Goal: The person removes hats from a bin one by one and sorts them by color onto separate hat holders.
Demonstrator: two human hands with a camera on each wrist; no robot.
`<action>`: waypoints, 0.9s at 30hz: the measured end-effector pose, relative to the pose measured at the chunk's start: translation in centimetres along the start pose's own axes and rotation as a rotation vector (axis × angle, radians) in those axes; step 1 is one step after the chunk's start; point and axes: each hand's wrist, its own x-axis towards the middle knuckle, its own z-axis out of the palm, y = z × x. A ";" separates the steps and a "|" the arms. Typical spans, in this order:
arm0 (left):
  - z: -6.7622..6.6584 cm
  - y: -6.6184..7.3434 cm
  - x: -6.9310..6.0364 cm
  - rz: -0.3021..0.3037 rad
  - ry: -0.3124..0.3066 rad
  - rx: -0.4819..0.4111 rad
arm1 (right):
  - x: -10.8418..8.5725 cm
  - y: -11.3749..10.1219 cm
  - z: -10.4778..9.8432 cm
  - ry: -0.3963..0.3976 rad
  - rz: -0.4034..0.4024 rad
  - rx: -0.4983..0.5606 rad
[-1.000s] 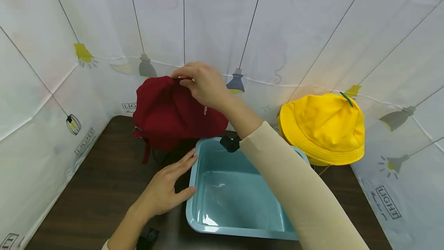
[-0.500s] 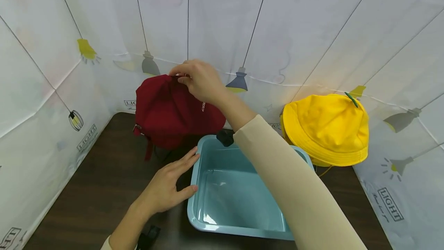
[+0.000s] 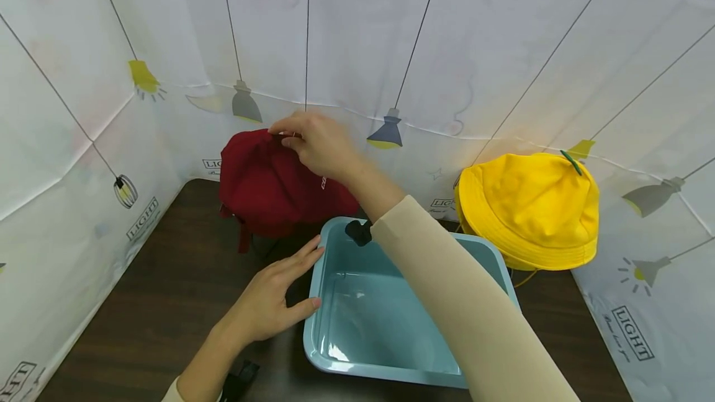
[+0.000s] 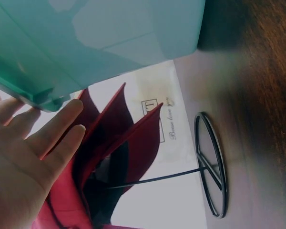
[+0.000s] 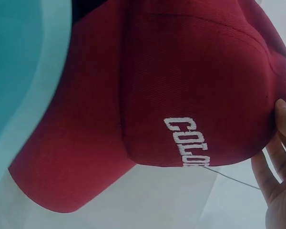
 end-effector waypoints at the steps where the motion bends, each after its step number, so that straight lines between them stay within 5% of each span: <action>1: 0.0 0.0 0.0 -0.001 -0.002 -0.001 | 0.0 0.0 0.2 -0.002 -0.001 0.000; 18: 0.4 -0.1 0.0 -0.006 -0.012 -0.007 | -1.5 1.8 2.1 -0.006 0.061 0.046; 27: 0.5 -0.4 0.1 -0.010 -0.012 -0.003 | -2.7 2.3 1.4 -0.054 0.105 0.000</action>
